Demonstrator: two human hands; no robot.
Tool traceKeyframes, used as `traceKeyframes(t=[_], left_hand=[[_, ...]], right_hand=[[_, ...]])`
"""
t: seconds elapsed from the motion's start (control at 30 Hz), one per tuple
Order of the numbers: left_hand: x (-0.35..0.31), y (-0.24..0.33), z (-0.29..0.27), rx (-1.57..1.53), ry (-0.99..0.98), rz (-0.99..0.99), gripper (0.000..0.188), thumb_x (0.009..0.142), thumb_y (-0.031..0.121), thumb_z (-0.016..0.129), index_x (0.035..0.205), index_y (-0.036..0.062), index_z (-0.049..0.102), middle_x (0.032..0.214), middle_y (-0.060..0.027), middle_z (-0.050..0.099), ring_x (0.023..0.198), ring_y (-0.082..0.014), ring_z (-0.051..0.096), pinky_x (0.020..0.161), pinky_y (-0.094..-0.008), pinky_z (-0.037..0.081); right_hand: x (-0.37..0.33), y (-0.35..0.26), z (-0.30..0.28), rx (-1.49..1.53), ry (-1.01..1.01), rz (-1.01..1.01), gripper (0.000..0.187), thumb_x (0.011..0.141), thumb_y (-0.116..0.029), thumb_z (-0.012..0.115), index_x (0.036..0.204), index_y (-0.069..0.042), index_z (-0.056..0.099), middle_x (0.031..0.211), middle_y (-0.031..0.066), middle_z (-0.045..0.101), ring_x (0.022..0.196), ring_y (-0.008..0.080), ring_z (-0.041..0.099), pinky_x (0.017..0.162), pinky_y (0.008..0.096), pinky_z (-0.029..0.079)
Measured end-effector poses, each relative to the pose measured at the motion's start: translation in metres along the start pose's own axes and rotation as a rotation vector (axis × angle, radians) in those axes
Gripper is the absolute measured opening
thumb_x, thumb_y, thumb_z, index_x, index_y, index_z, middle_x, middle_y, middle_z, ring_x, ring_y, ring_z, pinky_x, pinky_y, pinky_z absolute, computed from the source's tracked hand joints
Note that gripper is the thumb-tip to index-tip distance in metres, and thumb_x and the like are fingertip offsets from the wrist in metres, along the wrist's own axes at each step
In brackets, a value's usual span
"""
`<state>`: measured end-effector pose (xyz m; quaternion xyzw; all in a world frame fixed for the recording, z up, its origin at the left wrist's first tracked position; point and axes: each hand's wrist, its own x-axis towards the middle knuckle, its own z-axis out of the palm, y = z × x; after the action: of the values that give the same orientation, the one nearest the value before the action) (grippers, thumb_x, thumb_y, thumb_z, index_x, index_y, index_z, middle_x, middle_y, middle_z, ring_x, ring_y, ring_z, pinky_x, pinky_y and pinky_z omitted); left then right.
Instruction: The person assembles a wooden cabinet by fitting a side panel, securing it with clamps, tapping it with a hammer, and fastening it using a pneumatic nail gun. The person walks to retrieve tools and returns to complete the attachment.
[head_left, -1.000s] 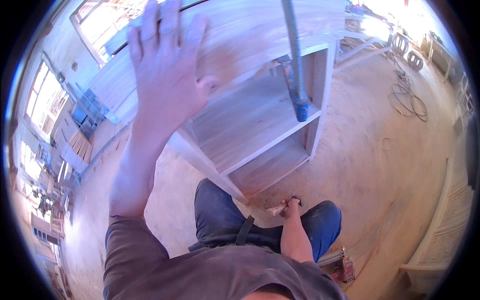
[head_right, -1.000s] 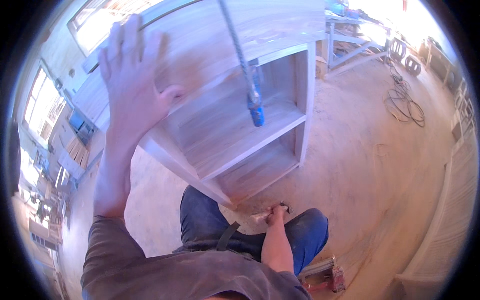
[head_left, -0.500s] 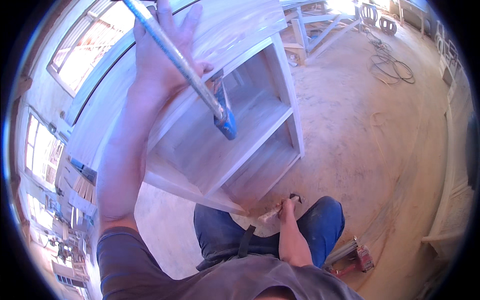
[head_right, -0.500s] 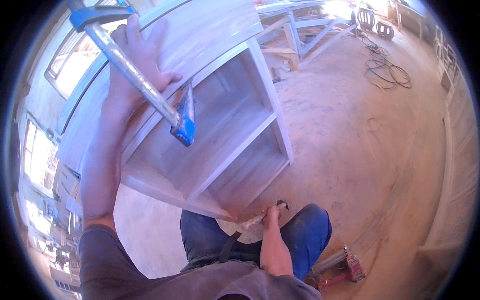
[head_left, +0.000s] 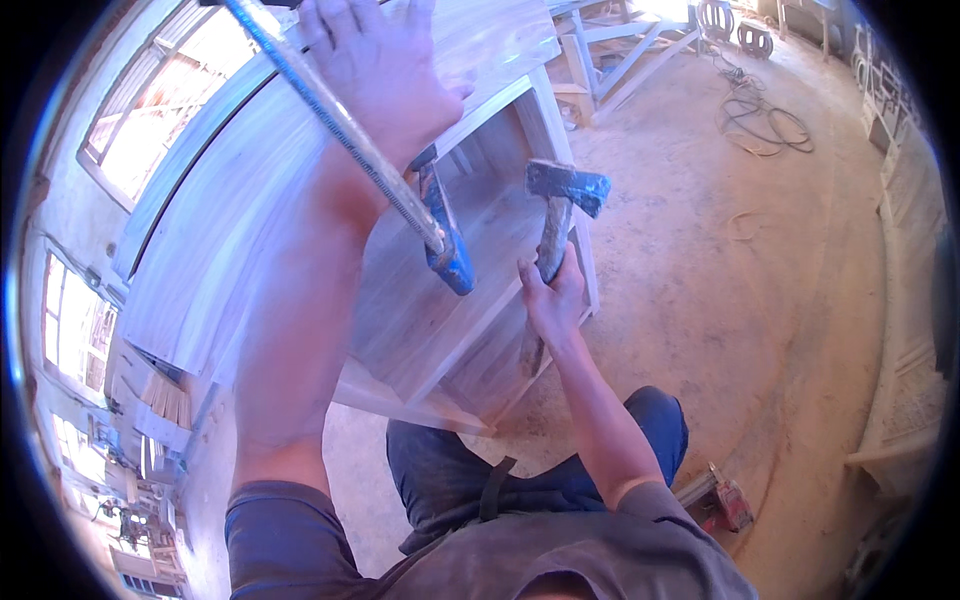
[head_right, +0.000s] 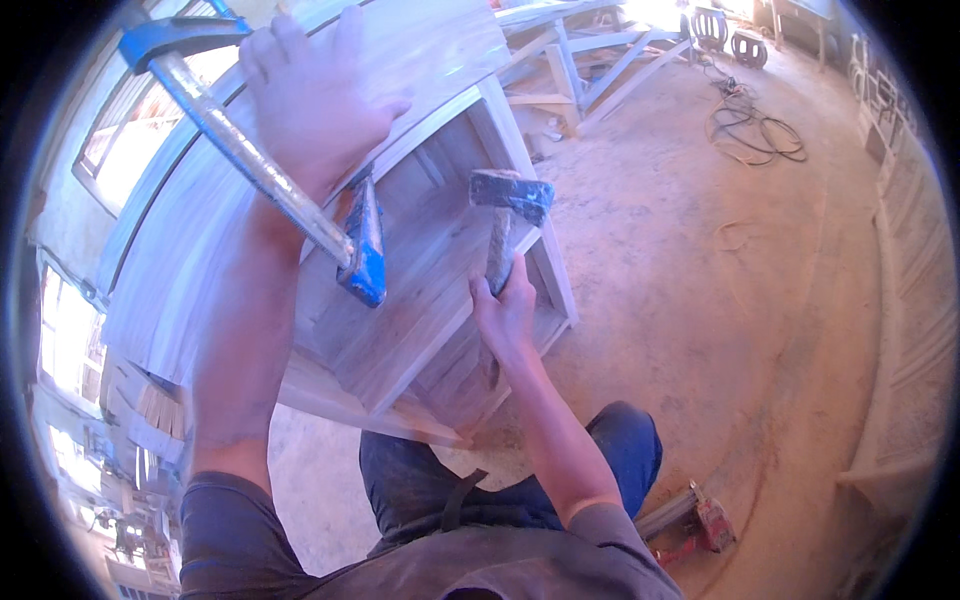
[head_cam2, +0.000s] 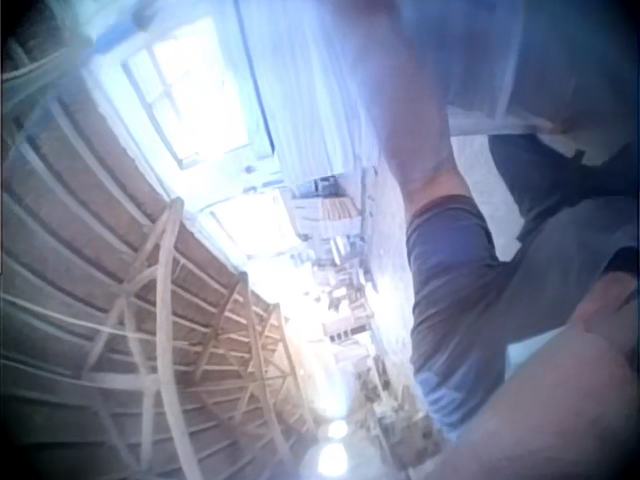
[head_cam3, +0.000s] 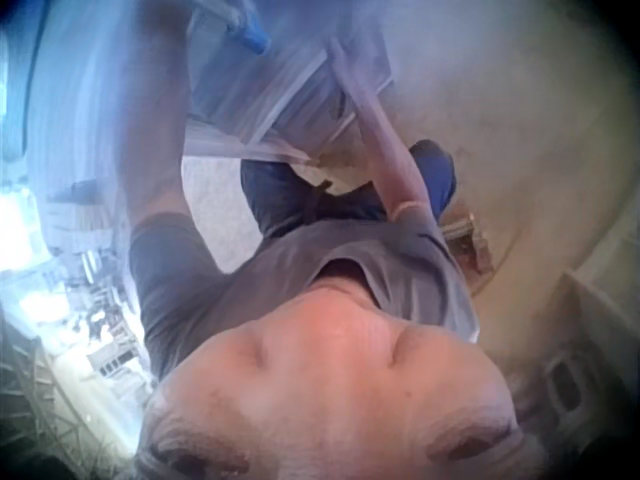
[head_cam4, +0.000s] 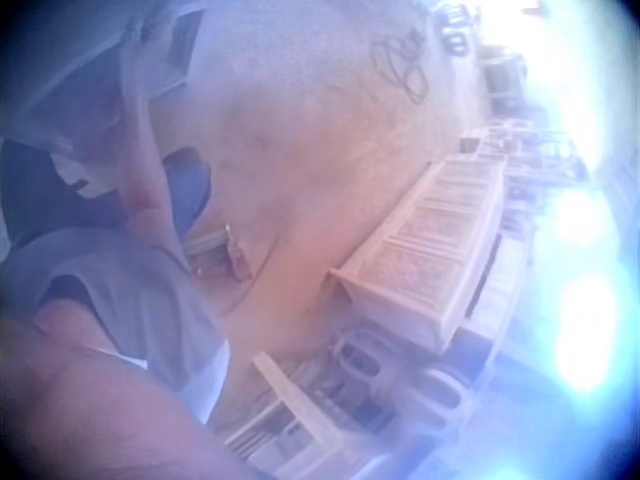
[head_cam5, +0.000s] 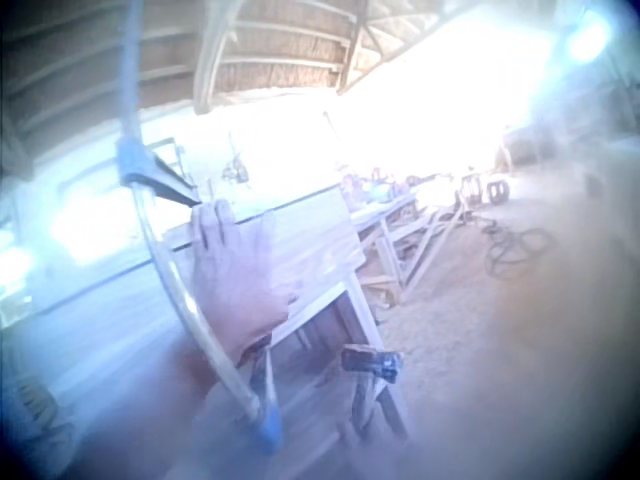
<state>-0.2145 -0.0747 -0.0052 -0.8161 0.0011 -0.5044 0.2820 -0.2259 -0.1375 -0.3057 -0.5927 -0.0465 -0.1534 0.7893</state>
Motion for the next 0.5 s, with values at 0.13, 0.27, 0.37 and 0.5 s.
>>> traceKeyframes(t=[0.13, 0.27, 0.37, 0.5], left_hand=[[0.004, 0.006, -0.004, -0.058, 0.035, 0.013, 0.089, 0.072, 0.054, 0.076, 0.145, 0.0097, 0.049, 0.146, -0.0316, 0.039, 0.141, -0.0482, 0.028, 0.121, -0.0551, 0.015], [0.007, -0.039, 0.002, -0.114, 0.174, 0.272, 0.074, 0.074, 0.035, 0.082, 0.138, 0.0126, 0.053, 0.132, -0.0209, 0.048, 0.123, -0.0380, 0.045, 0.105, -0.0542, 0.035], [-0.005, -0.044, 0.009, -0.079, 0.275, 0.239, 0.073, 0.075, 0.032, 0.081, 0.138, 0.0097, 0.052, 0.137, -0.0179, 0.048, 0.129, -0.0340, 0.044, 0.107, -0.0531, 0.036], [-0.007, -0.032, 0.010, 0.151, 0.271, 0.022, 0.059, 0.074, 0.032, 0.077, 0.127, 0.0090, 0.061, 0.126, -0.0134, 0.057, 0.118, -0.0378, 0.051, 0.100, -0.0536, 0.039]], right_hand=[[0.008, -0.016, 0.004, 0.009, 0.009, 0.000, 0.022, 0.090, -0.007, 0.070, 0.101, -0.002, 0.051, 0.068, 0.0062, 0.060, 0.060, 0.0129, 0.058, 0.057, 0.0314, 0.048], [0.018, -0.029, -0.003, -0.098, 0.008, -0.128, 0.022, 0.091, -0.008, 0.070, 0.101, -0.003, 0.052, 0.067, 0.0054, 0.061, 0.060, 0.0132, 0.059, 0.055, 0.0317, 0.048], [0.032, -0.051, 0.003, -0.127, 0.020, -0.228, 0.022, 0.091, -0.009, 0.071, 0.101, -0.002, 0.052, 0.067, 0.0060, 0.061, 0.061, 0.0120, 0.060, 0.056, 0.0311, 0.048], [0.062, -0.074, 0.028, -0.031, 0.046, -0.408, 0.024, 0.091, -0.008, 0.068, 0.104, -0.001, 0.049, 0.070, 0.0154, 0.063, 0.063, 0.0272, 0.066, 0.060, 0.0377, 0.050]])
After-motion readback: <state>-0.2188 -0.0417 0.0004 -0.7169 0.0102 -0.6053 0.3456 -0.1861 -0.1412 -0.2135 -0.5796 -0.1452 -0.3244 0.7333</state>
